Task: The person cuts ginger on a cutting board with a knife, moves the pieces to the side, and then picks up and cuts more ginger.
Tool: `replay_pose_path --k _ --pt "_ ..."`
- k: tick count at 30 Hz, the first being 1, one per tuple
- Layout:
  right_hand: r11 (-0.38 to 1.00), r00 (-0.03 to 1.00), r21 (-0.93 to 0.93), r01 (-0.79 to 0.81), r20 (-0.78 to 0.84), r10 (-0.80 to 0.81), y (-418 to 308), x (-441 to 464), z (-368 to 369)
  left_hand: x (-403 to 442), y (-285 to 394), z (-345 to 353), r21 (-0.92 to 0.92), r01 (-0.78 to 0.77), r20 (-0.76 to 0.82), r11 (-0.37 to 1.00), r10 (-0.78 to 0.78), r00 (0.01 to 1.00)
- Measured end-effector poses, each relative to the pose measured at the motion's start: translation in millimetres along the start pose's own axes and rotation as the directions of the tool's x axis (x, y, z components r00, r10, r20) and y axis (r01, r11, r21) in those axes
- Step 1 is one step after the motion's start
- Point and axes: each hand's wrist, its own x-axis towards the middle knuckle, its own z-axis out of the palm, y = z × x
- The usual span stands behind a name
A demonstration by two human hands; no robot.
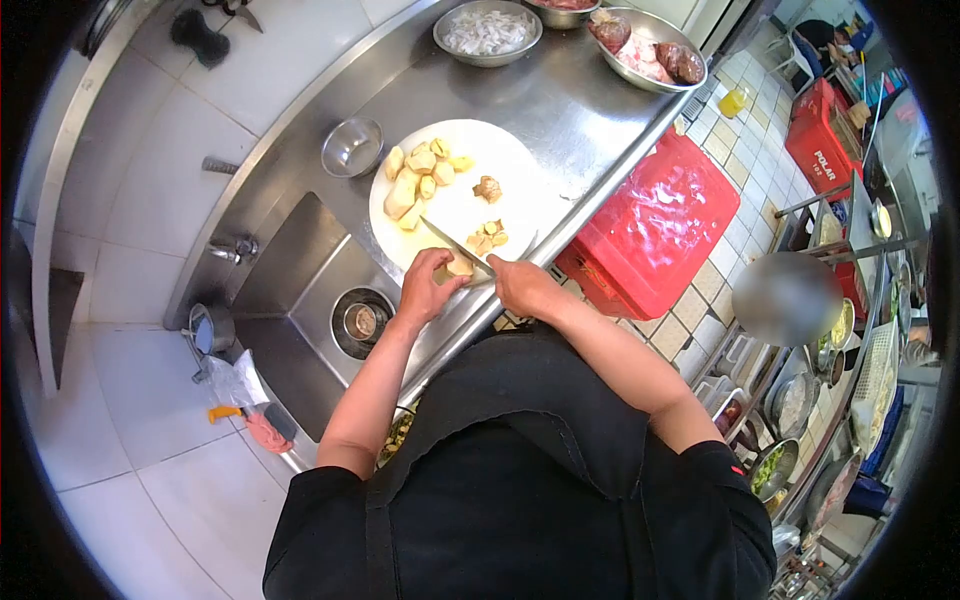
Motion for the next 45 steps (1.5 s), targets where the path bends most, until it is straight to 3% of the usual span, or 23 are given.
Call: replay_pose_path --k 3,7,11,13,17,19,35,37,41,43,45 --pt "0.999 0.999 0.036 0.038 -0.03 -0.037 7 8 7 -1 -3 -3 0.013 -0.05 0.012 0.999 0.05 0.999" --pt "0.996 0.996 0.089 0.017 -0.089 -0.009 9 -8 4 6 -2 -5 0.186 -0.251 0.009 0.95 0.254 0.967" --pt "0.997 0.997 0.067 -0.034 -0.066 0.039 -3 -39 -16 10 20 -11 0.09 -0.059 0.077 0.994 0.052 0.996" --pt "0.999 0.995 0.03 -0.018 -0.101 0.02 -2 -50 -16 12 25 -12 0.227 0.054 -0.001 0.972 -0.055 0.998" --pt "0.999 0.997 0.031 0.02 -0.072 -0.018 6 -54 -9 11 25 -14 0.25 0.075 -0.019 0.965 -0.072 0.997" --pt "0.999 0.996 0.016 0.033 -0.083 -0.032 4 -57 -10 11 20 -12 0.262 -0.024 -0.063 0.965 0.041 0.997" --pt "0.997 0.999 0.067 -0.026 0.034 0.024 6 -19 -1 4 16 -12 0.203 0.004 -0.105 0.979 0.018 0.994" --pt "0.991 0.997 0.111 -0.075 0.02 0.073 5 -24 -3 8 32 -18 0.136 0.183 -0.086 0.974 -0.172 0.981" --pt "0.991 0.994 0.071 -0.111 -0.019 0.112 15 -28 3 24 28 -12 0.059 0.248 -0.115 0.967 -0.241 0.964" --pt "0.985 0.983 0.108 -0.133 -0.112 0.145 14 -33 0 33 20 -6 0.088 0.32 -0.078 0.943 -0.314 0.946" --pt "0.986 0.984 0.103 -0.132 -0.106 0.143 14 -35 -1 37 16 -3 0.141 0.278 -0.115 0.95 -0.264 0.958"
